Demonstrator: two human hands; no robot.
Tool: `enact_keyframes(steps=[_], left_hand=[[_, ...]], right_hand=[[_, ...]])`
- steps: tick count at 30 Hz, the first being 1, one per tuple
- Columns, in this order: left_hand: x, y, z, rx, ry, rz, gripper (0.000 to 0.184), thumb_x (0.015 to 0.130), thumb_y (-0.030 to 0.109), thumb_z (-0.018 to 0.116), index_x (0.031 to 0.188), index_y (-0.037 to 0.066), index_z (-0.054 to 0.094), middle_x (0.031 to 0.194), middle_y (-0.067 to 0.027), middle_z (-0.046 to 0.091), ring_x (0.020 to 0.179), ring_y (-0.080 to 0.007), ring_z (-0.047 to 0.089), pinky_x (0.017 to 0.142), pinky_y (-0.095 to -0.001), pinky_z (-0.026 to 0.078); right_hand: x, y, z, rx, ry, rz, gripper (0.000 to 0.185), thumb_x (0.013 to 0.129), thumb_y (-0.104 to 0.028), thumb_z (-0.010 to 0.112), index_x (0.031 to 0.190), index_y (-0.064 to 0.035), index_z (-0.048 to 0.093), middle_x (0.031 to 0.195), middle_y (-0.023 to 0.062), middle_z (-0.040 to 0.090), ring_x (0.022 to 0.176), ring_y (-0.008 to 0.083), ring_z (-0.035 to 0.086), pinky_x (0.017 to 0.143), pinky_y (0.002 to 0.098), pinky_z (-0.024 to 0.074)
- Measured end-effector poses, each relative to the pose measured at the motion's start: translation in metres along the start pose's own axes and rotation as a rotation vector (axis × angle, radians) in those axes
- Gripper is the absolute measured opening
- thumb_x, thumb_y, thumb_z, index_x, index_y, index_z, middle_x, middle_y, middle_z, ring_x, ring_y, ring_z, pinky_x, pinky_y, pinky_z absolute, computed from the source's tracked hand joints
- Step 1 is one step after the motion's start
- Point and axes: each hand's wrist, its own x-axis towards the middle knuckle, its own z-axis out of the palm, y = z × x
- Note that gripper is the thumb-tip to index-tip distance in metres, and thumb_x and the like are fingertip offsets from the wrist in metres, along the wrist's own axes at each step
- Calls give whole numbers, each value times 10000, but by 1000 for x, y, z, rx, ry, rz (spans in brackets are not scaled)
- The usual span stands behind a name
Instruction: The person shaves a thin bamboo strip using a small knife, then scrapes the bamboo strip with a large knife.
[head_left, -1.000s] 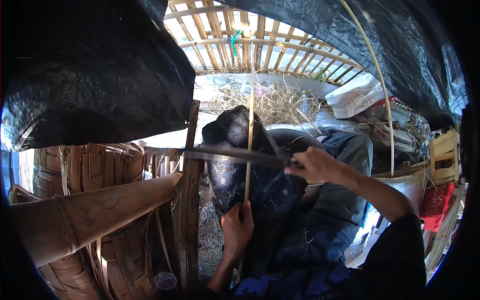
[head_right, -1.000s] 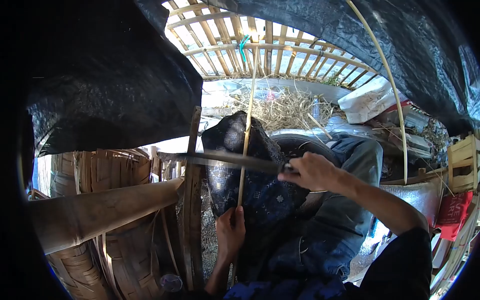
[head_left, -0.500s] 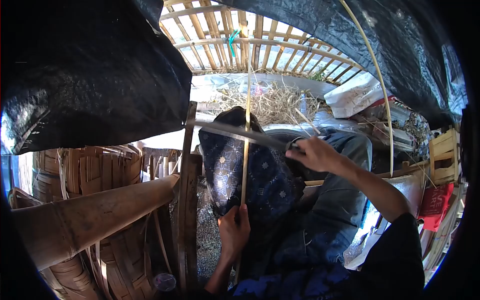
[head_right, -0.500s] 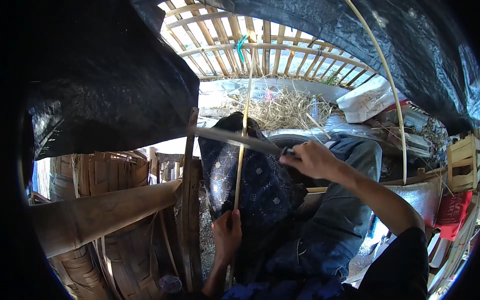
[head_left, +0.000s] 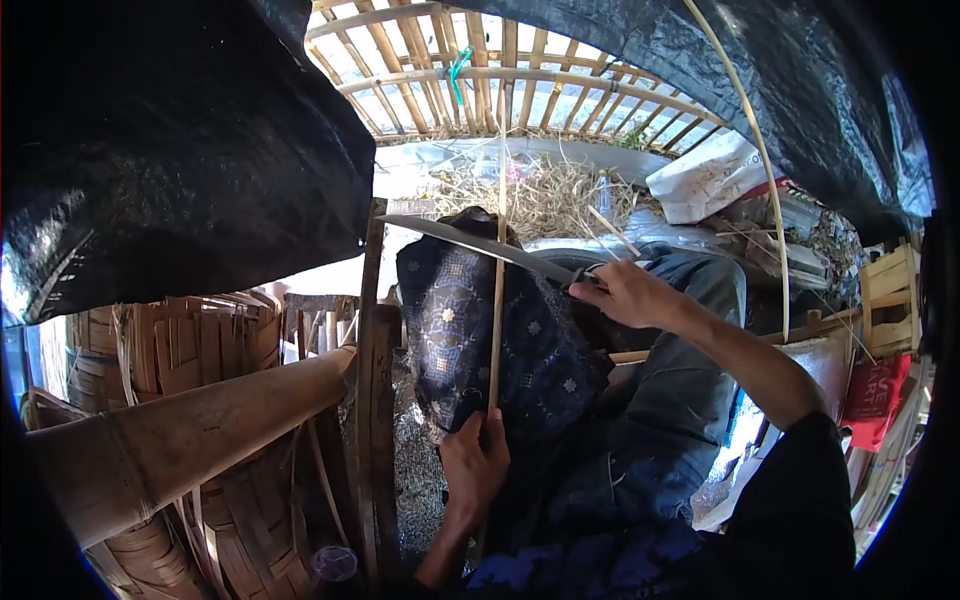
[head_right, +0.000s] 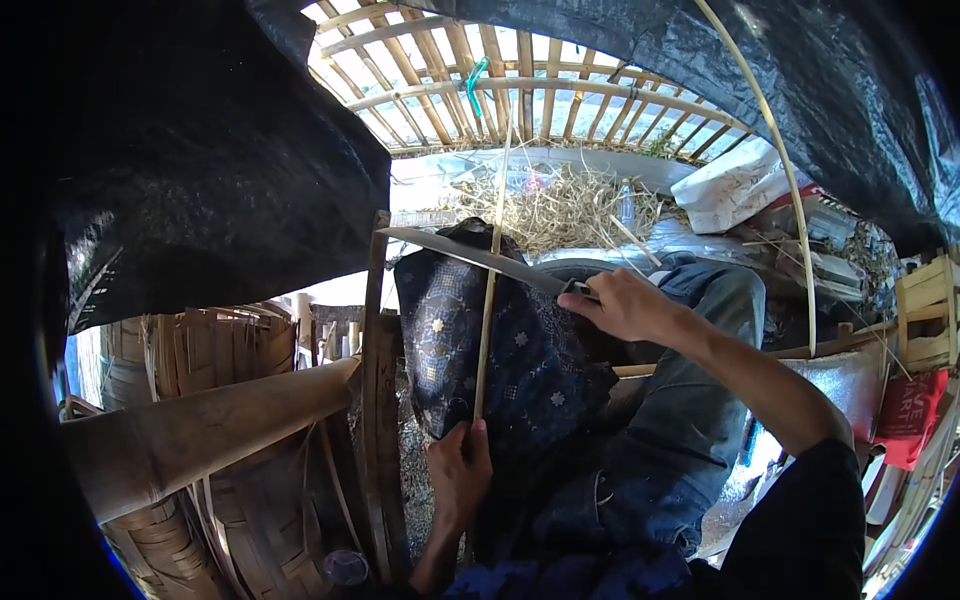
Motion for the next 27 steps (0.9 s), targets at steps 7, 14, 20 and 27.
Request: enact_keyframes(steps=[7,14,20,27], left_hand=[[3,-1,-7,-48,10,-52,326,920,168,555,640,7,513,489,-156,504,398,-317,520,409,-398,343],[-8,-6,-2,12,-7,4,321,914,164,566,638,8,523,490,-170,501,401,-311,527,404,-393,344],[-3,-5,-2,-90,-21,-38,313,912,137,564,637,-5,512,480,-165,490,382,-297,517,398,-380,324],[-6,-2,-4,-48,-2,-28,313,912,125,563,638,-11,501,477,-159,487,382,-268,518,400,-369,317]], right_hand=[[-34,-23,-2,48,-130,-88,641,904,-573,486,680,17,597,542,212,545,605,386,625,582,459,485],[-11,2,6,68,-74,-24,691,897,-617,451,668,19,595,536,198,554,587,368,629,601,459,497],[-4,-3,-2,-34,3,16,687,918,-590,440,665,30,594,517,192,542,540,345,617,587,445,487],[-15,-2,-2,-91,-87,-175,590,901,-528,532,729,32,596,566,203,559,585,393,600,565,452,454]])
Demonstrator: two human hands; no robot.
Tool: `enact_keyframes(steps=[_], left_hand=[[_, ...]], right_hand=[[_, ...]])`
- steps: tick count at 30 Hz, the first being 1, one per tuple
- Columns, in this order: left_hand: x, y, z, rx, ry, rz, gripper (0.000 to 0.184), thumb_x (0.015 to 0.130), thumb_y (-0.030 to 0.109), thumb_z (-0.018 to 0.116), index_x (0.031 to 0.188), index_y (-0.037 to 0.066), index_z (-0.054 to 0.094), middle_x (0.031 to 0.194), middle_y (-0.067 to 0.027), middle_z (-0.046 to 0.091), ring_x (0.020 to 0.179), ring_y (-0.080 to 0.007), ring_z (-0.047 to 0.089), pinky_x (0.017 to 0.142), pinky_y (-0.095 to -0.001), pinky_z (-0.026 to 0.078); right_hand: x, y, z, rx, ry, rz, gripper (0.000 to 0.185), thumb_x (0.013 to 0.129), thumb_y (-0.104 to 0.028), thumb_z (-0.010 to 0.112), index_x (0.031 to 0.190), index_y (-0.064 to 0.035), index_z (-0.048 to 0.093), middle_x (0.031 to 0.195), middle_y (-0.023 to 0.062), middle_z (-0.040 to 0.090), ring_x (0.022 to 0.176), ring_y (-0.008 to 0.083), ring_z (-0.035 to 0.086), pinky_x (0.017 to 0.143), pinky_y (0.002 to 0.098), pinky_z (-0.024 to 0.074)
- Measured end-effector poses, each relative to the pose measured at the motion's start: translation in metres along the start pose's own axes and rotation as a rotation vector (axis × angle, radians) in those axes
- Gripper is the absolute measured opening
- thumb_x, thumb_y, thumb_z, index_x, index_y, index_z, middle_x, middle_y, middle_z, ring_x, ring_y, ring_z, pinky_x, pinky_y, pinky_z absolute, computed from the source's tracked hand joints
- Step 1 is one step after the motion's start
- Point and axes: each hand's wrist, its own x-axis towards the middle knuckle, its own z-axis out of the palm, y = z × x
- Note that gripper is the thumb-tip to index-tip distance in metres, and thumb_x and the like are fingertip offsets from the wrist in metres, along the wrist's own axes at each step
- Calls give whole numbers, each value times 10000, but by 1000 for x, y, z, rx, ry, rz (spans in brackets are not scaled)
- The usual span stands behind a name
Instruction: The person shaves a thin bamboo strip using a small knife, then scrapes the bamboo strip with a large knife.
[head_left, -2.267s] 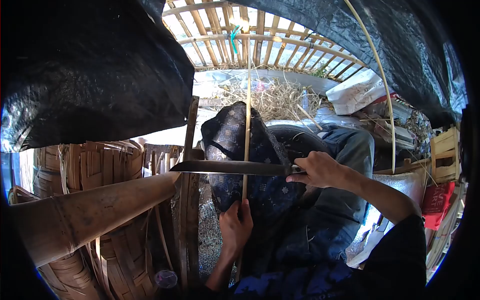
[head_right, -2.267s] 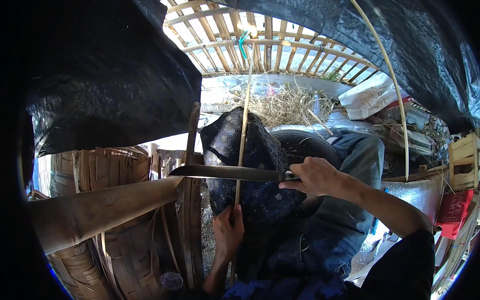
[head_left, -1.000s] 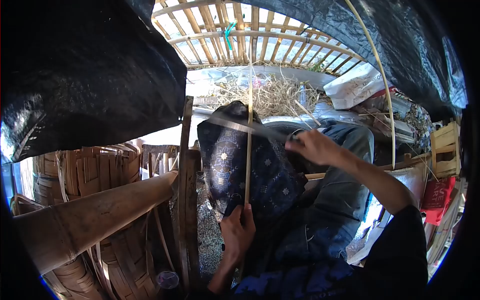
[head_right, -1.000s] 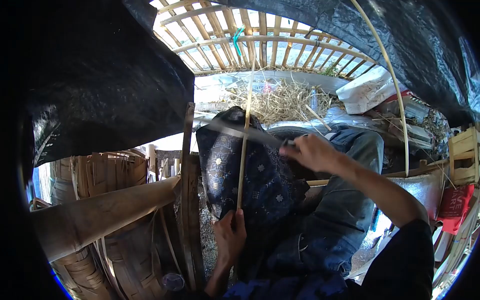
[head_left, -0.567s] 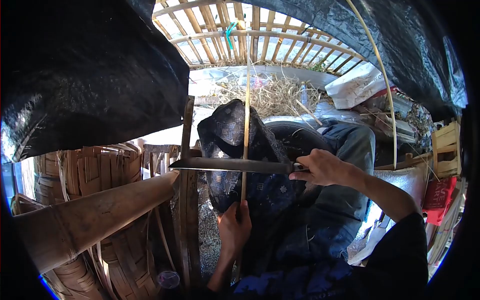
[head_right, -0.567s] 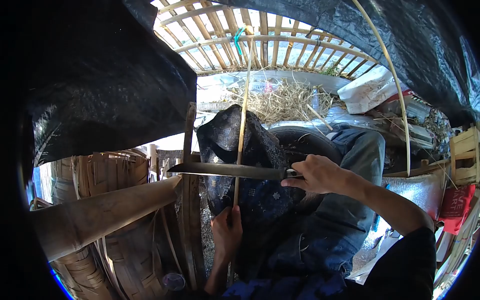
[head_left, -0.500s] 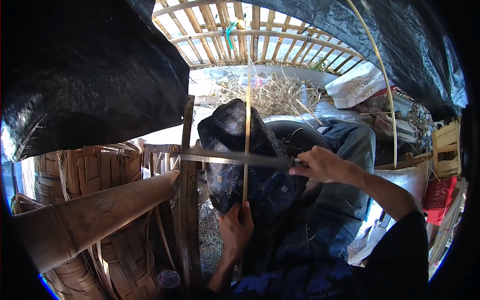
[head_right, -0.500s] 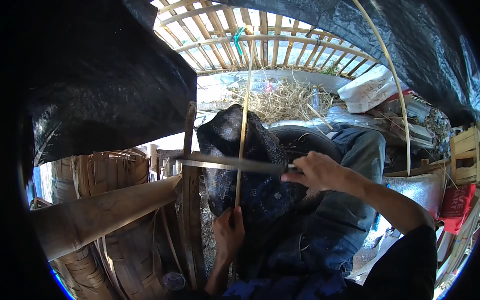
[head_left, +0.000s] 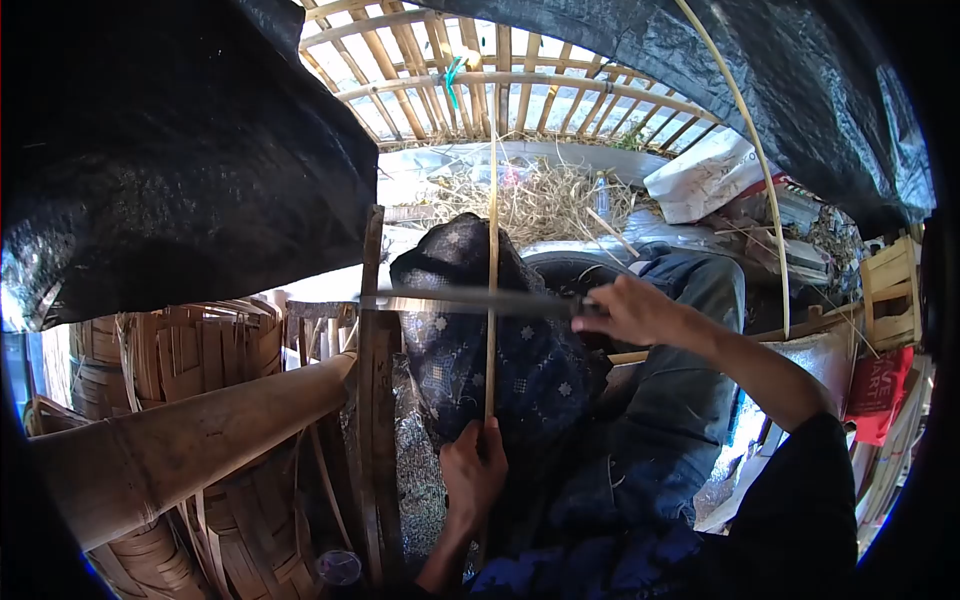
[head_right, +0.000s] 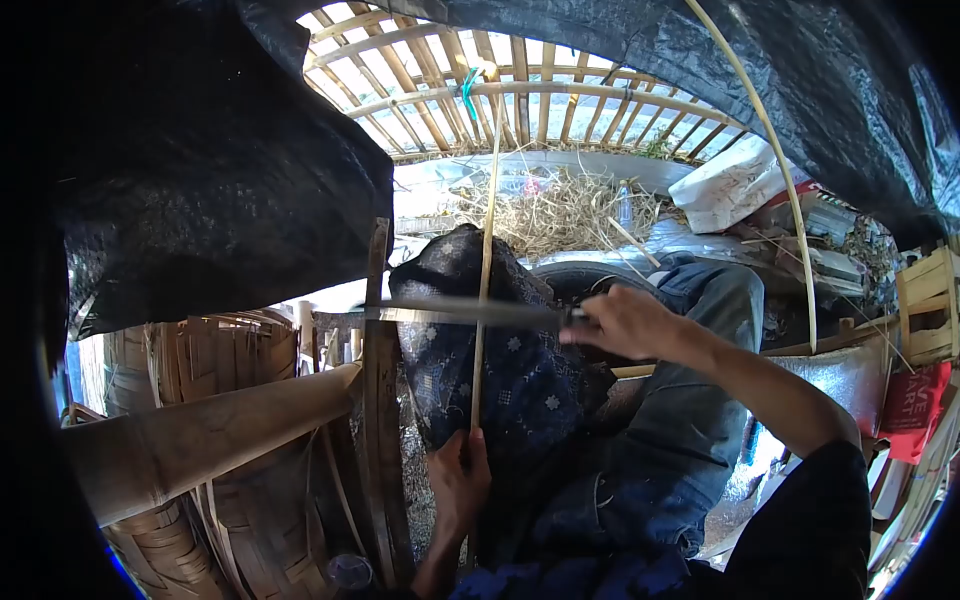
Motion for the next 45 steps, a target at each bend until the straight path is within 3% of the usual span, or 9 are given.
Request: enact_keyframes(steps=[2,3,5,8,12,20,23,29,45], left_hand=[[-7,2,3,-40,-22,-42,343,926,152,551,641,-29,488,462,-69,391,441,-89,334,430,-326,248],[-9,2,2,-38,-26,-37,343,926,152,551,641,-29,488,462,-69,391,441,-89,334,430,-326,248],[-5,4,3,-75,-11,-25,360,927,156,549,627,-29,475,462,-62,385,441,-88,335,430,-325,243],[1,-2,4,-39,20,-29,327,905,118,575,620,-15,487,458,-132,452,356,-182,431,403,-355,299],[8,0,-4,2,-21,-68,341,922,155,556,631,-12,495,486,-132,483,391,-167,459,421,-363,307],[19,-12,-20,-412,-208,-391,467,993,345,407,638,42,430,577,20,333,548,-74,298,497,-280,242],[19,-26,-15,-363,-174,-216,461,992,339,409,636,47,429,574,28,332,538,-68,297,491,-278,232],[19,-31,-16,-568,-178,-429,434,990,294,433,624,59,427,567,34,316,527,-56,280,478,-271,216],[29,-20,-24,-341,-186,-323,444,972,402,476,699,52,511,521,23,404,448,-69,409,420,-249,299]], right_hand=[[20,27,5,134,38,227,671,904,-577,485,639,33,579,493,208,522,542,378,614,533,463,475],[30,32,7,107,212,206,651,916,-536,500,618,39,570,486,217,516,517,372,604,503,463,454],[35,40,0,52,243,249,616,926,-497,514,637,43,576,511,225,535,512,372,597,502,445,443],[17,30,2,184,258,130,584,928,-473,524,658,42,581,533,226,544,517,380,593,506,434,436],[-8,-10,-4,227,160,110,568,916,-488,531,679,25,579,534,213,533,552,386,599,522,445,437],[-20,-33,6,213,-89,86,643,879,-605,494,667,-2,565,513,183,537,562,386,605,563,462,484],[-12,-31,6,151,-94,74,663,877,-627,474,673,-5,575,525,178,548,585,378,618,585,461,492],[2,-27,17,115,-51,71,695,872,-654,442,696,1,595,569,185,576,647,376,635,649,457,508],[-23,-56,12,159,-49,124,681,882,-631,463,676,6,589,545,188,568,609,377,634,632,472,515]])
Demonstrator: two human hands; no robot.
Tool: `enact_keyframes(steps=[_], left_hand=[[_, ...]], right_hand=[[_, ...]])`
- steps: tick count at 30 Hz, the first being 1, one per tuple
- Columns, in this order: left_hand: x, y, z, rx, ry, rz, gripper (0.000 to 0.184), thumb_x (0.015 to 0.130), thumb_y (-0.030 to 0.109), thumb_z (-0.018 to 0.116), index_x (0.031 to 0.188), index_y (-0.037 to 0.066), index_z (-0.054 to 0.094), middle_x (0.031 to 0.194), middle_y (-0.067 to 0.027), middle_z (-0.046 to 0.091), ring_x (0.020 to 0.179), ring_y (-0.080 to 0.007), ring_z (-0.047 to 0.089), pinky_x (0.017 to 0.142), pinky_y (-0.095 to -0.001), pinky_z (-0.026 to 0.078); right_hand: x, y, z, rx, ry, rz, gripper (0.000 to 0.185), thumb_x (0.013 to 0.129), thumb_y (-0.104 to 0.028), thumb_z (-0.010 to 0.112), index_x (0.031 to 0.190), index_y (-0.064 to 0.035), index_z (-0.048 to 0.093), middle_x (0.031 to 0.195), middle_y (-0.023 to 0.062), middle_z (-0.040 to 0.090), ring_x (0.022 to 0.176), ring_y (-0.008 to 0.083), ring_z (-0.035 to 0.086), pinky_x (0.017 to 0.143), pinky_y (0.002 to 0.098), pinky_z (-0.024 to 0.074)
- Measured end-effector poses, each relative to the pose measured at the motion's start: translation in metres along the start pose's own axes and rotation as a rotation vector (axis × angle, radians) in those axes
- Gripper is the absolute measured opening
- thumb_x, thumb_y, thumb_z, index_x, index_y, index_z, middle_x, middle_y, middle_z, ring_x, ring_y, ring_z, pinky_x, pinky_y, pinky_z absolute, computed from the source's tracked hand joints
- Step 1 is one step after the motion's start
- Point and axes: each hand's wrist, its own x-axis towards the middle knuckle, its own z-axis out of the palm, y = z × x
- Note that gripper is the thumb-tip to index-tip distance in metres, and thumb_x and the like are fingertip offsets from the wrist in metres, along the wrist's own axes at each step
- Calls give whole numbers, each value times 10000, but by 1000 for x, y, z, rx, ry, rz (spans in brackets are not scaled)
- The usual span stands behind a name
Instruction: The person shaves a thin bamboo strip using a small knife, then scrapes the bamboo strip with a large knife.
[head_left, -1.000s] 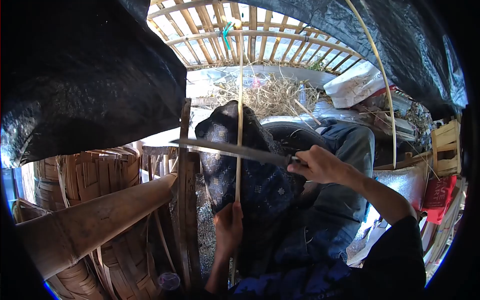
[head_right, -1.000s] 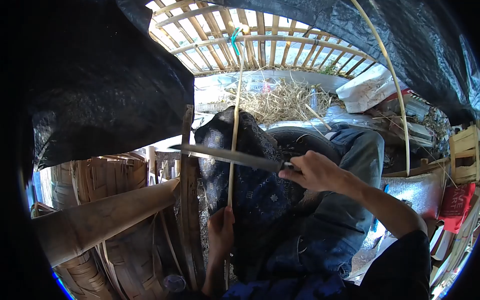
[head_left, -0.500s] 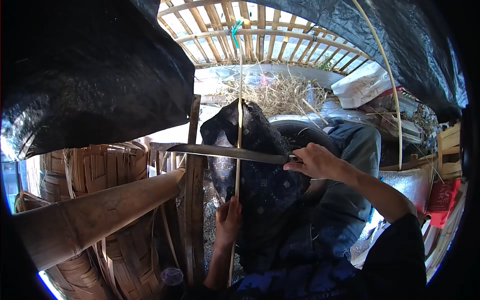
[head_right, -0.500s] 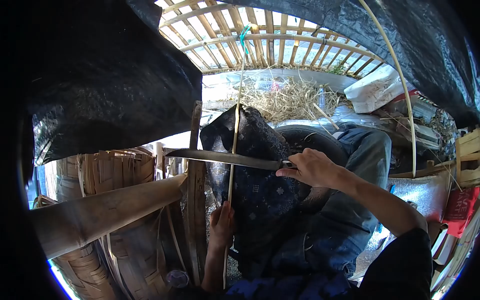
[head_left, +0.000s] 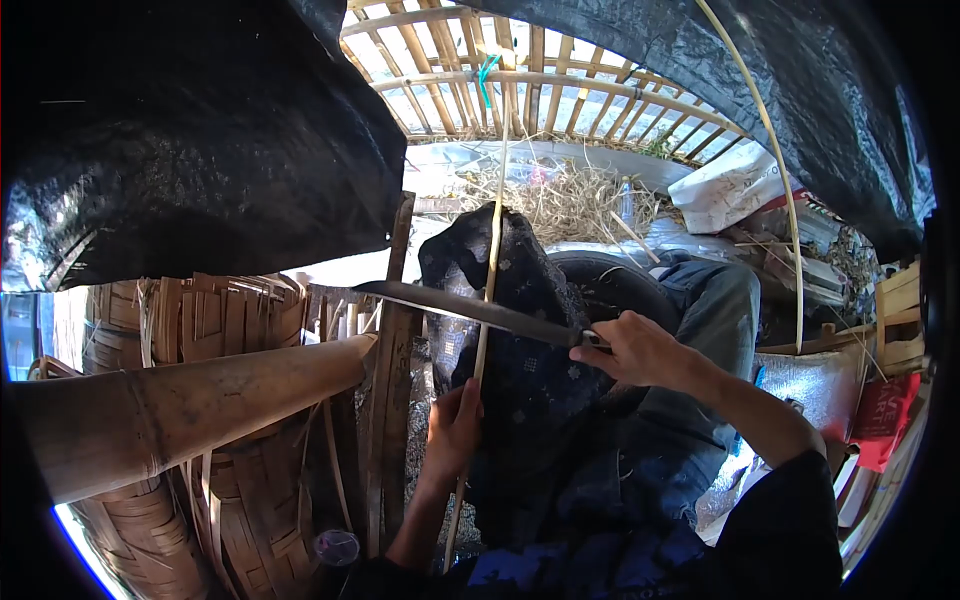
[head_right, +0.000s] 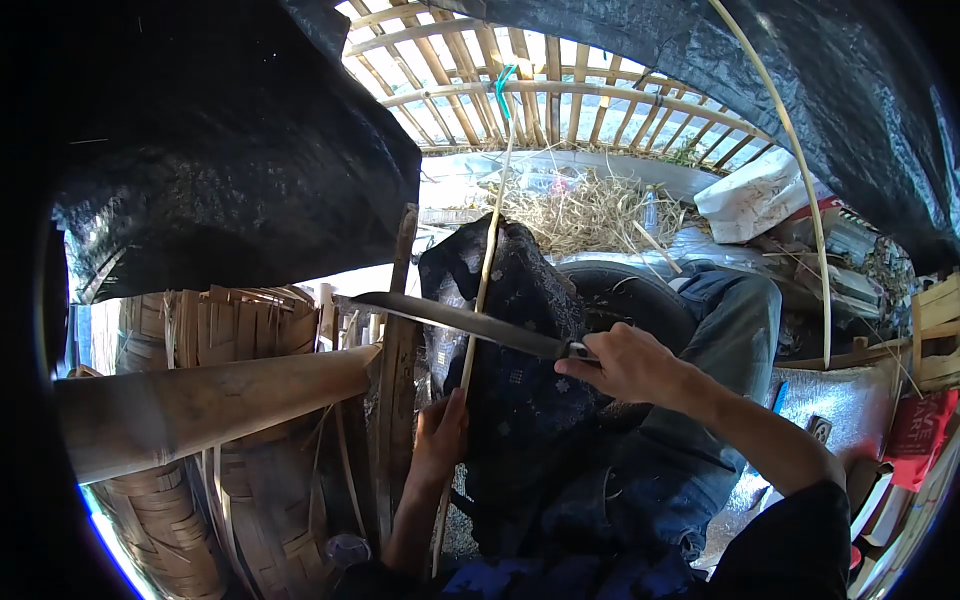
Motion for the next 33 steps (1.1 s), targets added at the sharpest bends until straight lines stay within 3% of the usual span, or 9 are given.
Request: enact_keyframes(steps=[2,5,8,14,19,25,30,33], left_hand=[[-10,-22,-1,-369,-120,-193,454,976,413,467,656,92,473,526,38,381,442,-59,378,411,-241,284],[-17,-26,9,-495,-101,-220,449,979,415,466,633,130,434,536,54,359,437,-44,347,409,-232,270],[-20,-20,18,-469,-23,-205,433,978,394,480,631,143,421,545,63,348,431,-40,337,406,-226,261],[-21,-25,19,-541,-73,-159,418,974,368,501,627,154,410,544,72,335,425,-35,330,399,-212,259],[-18,-23,10,-657,-105,-240,408,971,357,512,626,158,422,528,74,332,408,-32,332,380,-213,254],[-23,-24,20,-672,-73,-233,402,959,355,538,623,163,427,521,71,340,390,-33,329,365,-218,251],[-22,-8,18,-651,23,-295,409,960,349,537,615,164,419,517,70,337,385,-33,328,363,-222,252],[-25,-18,16,-650,-59,-306,405,960,348,537,621,155,429,515,69,337,382,-33,327,364,-220,252]], right_hand=[[-9,-3,1,9,-35,15,675,880,-626,474,676,7,592,549,191,573,619,377,638,628,474,515],[-8,-1,4,0,-25,6,663,879,-608,493,677,15,592,567,196,588,639,381,643,627,476,516],[2,10,7,1,-5,-9,654,882,-593,501,672,21,587,568,204,583,633,387,638,615,472,511],[24,15,4,-27,142,-5,657,884,-586,505,662,28,582,570,222,573,634,390,634,607,458,500],[-3,2,-1,4,-54,-67,676,882,-605,488,651,24,580,571,220,576,616,392,631,614,460,512],[11,13,-1,-75,-63,43,687,876,-629,472,687,19,604,562,209,577,618,394,636,622,459,521],[0,9,4,-4,-10,-52,684,875,-626,475,695,20,608,548,196,572,617,392,637,613,458,521],[-5,4,5,-24,-41,-80,676,883,-616,470,695,19,607,549,193,573,614,390,637,611,460,518]])
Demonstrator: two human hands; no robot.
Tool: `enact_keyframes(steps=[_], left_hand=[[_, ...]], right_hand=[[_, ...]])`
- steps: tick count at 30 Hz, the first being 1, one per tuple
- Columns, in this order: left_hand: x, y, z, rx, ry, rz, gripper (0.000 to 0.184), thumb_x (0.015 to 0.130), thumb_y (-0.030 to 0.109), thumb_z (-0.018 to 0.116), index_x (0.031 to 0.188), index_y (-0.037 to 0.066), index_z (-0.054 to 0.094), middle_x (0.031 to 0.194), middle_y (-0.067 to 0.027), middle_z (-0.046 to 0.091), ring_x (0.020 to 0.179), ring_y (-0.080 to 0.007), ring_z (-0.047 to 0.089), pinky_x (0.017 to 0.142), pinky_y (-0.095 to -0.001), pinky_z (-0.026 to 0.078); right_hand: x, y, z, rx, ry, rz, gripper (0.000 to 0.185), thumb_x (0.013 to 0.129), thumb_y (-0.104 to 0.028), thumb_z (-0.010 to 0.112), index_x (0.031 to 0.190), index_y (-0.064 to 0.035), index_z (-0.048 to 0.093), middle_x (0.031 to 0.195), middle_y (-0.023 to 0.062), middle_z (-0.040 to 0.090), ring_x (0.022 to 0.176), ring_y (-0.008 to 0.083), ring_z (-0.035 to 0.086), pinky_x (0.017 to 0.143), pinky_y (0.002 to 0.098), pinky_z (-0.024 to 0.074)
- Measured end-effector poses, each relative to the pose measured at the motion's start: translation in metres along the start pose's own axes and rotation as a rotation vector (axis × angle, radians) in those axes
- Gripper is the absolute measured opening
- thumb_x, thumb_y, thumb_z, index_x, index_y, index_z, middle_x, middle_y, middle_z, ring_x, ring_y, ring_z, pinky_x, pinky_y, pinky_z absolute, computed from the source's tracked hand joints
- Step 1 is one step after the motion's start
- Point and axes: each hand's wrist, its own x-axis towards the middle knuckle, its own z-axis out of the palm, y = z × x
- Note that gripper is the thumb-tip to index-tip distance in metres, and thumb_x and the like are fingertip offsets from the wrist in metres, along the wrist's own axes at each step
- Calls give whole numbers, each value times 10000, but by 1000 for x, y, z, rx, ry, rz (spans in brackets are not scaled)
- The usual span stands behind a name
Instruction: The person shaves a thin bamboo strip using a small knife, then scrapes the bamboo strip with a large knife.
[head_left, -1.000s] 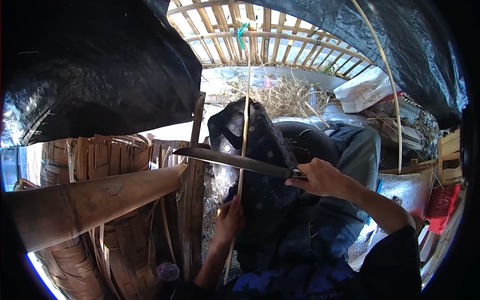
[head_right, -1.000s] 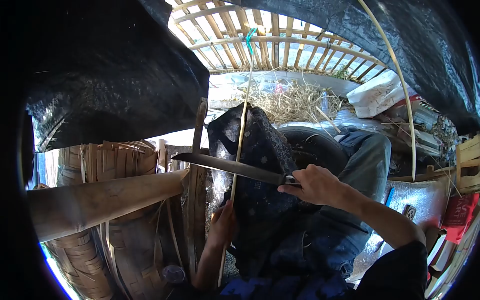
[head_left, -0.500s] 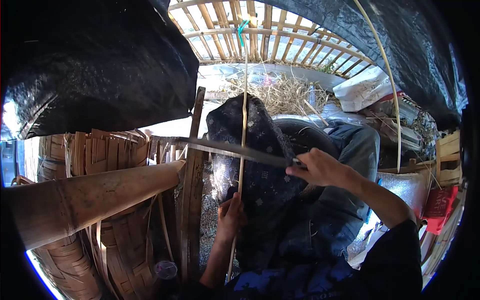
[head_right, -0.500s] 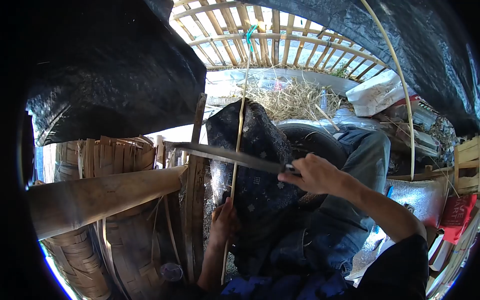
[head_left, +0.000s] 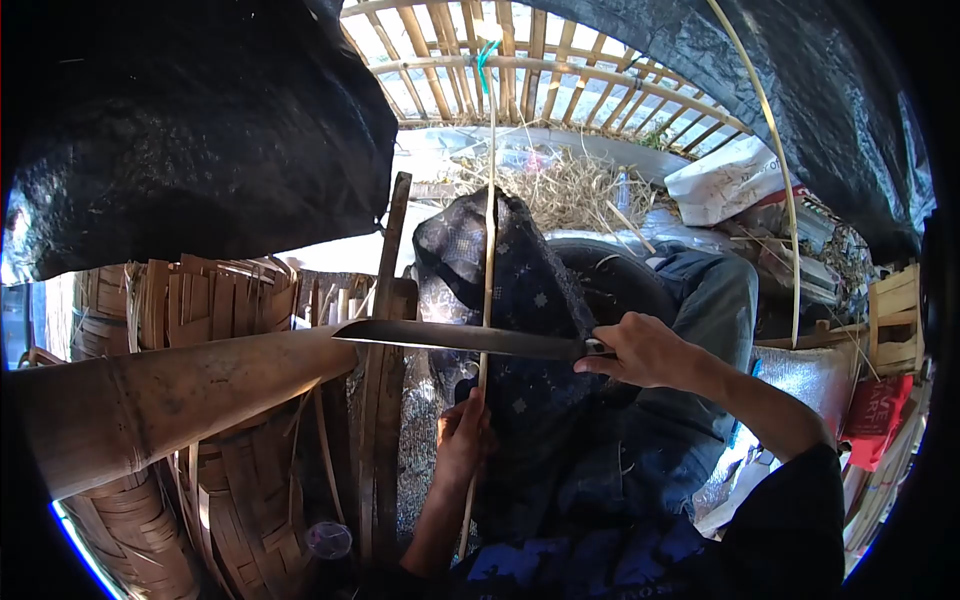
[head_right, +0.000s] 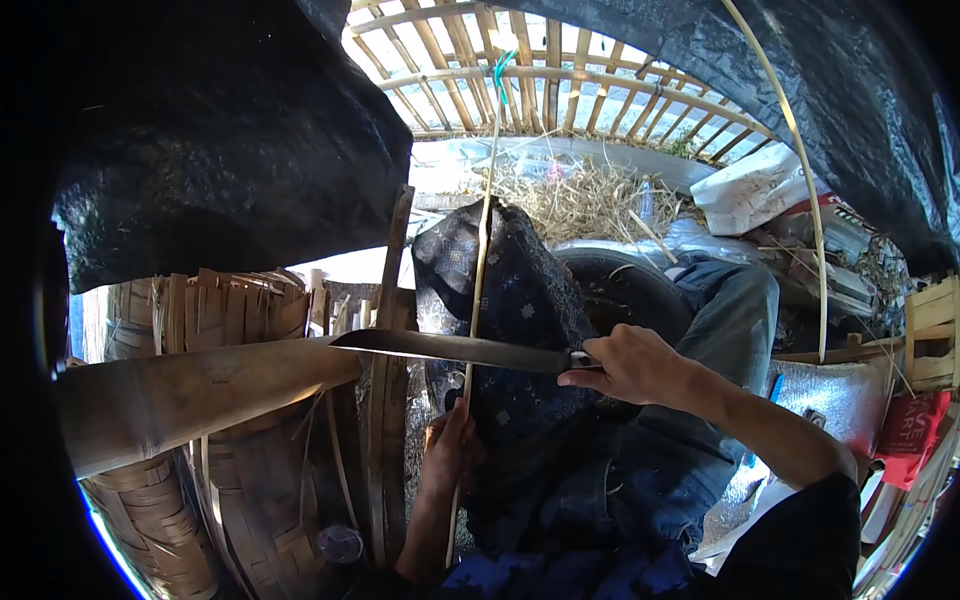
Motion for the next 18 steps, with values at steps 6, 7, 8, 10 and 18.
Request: enact_keyframes(steps=[6,7,8,10,18], left_hand=[[6,-1,4,100,6,121,420,961,357,533,613,149,423,516,72,327,395,-30,321,377,-223,247],[6,-4,1,75,-21,119,424,960,362,533,611,147,423,518,73,330,401,-29,322,382,-222,247],[6,-6,-1,50,-49,116,428,960,366,532,610,145,423,520,74,333,407,-28,324,386,-221,248],[7,-9,-4,49,-57,121,432,960,371,531,609,142,425,519,74,337,410,-27,327,387,-219,248],[7,-11,1,79,-12,134,422,962,363,530,624,122,452,529,72,341,417,-20,321,389,-215,240]], right_hand=[[21,20,-1,-26,73,45,669,874,-623,484,691,8,610,553,193,576,623,386,644,619,458,520],[17,20,1,-15,74,27,674,867,-634,486,686,4,609,556,194,578,628,385,646,615,455,521],[10,15,0,-18,79,31,674,867,-634,486,686,4,609,556,194,578,628,385,646,615,455,521],[-1,5,-4,9,-62,45,693,860,-651,478,677,5,601,567,201,580,640,393,645,600,453,521],[20,16,-7,-58,38,59,702,859,-655,474,696,14,608,561,204,577,649,391,643,614,463,519]])
